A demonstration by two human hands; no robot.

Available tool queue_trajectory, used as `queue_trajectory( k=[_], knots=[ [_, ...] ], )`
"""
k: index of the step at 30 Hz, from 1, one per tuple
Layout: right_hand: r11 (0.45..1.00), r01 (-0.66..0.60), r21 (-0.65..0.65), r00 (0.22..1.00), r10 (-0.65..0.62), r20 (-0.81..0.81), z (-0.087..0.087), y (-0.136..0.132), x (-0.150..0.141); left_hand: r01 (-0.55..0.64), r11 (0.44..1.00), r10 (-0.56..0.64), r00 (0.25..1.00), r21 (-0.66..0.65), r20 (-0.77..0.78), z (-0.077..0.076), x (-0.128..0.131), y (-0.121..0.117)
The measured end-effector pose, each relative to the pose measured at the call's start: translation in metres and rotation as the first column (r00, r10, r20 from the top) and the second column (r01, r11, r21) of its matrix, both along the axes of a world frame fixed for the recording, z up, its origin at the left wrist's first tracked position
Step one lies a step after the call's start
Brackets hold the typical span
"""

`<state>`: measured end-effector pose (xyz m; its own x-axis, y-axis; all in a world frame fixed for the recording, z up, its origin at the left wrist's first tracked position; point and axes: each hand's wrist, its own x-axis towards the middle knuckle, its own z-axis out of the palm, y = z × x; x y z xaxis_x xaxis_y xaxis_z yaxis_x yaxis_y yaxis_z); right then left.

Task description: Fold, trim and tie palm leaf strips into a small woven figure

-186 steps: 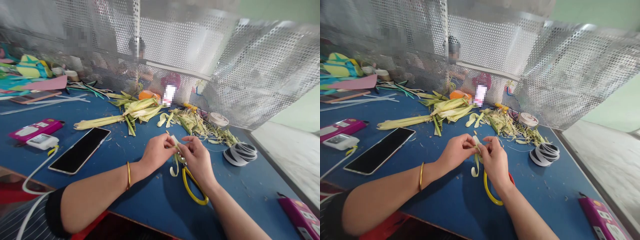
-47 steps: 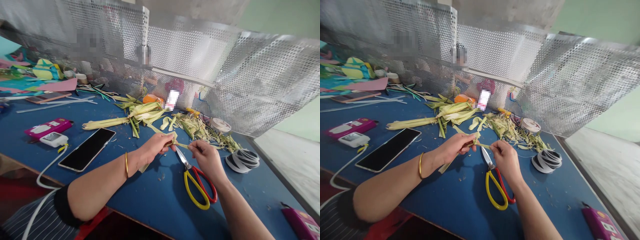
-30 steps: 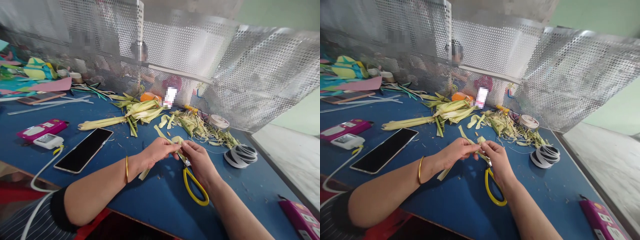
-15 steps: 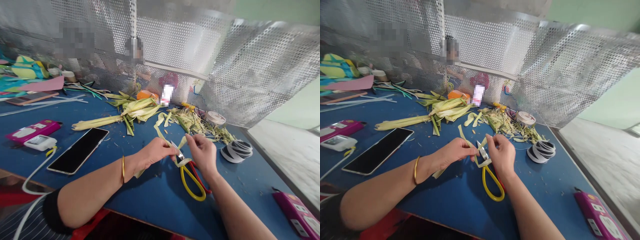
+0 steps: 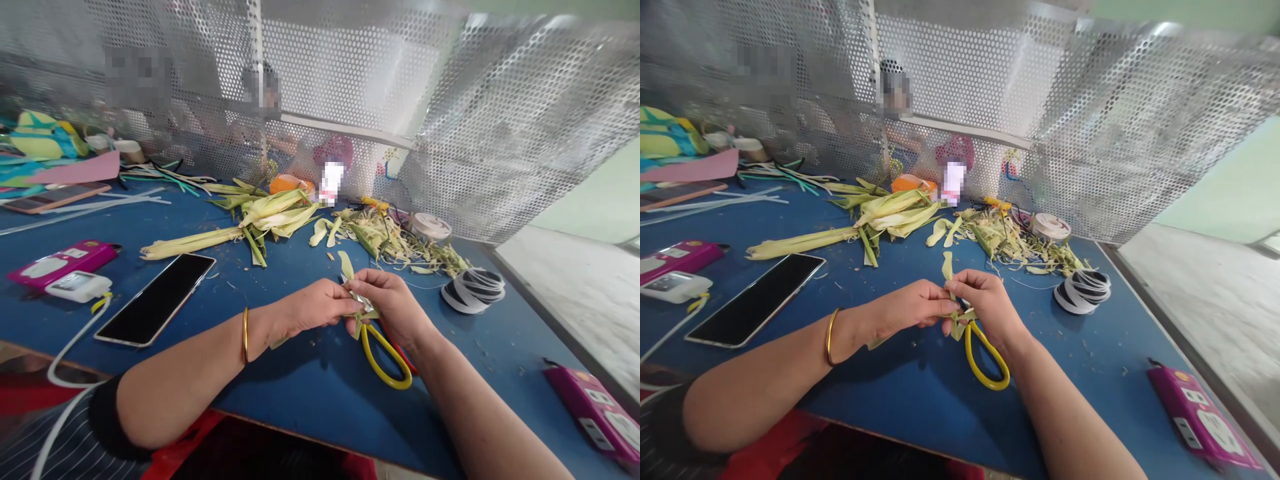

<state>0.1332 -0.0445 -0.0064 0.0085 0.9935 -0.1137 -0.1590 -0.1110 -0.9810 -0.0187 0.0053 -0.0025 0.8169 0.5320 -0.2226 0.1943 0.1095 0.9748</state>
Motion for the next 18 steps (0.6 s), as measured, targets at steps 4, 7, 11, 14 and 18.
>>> queue_trajectory(
  k=[4,7,11,14,18],
  knots=[
    [0.987,0.157,0.014,0.988,-0.157,-0.002,0.000,-0.001,-0.004,0.017,0.999,-0.017,1.000,0.042,-0.012,0.004,-0.002,0.001],
    [0.980,0.194,0.049,0.980,-0.196,0.044,-0.001,-0.002,-0.009,0.045,0.998,-0.044,0.999,0.047,-0.024,0.006,-0.003,0.001],
    [0.975,0.183,0.129,0.937,-0.212,0.278,-0.005,0.000,-0.006,0.057,0.998,-0.057,0.998,-0.002,-0.013,-0.001,-0.002,0.001],
    [0.875,0.250,0.415,0.727,-0.453,0.516,-0.003,0.001,0.002,-0.050,0.984,0.058,0.997,-0.169,0.044,-0.005,-0.001,0.004],
    [0.669,0.164,0.725,0.443,-0.707,0.552,0.003,-0.008,0.004,-0.194,0.910,0.275,0.944,-0.367,0.183,-0.003,-0.002,0.014]
  ],
)
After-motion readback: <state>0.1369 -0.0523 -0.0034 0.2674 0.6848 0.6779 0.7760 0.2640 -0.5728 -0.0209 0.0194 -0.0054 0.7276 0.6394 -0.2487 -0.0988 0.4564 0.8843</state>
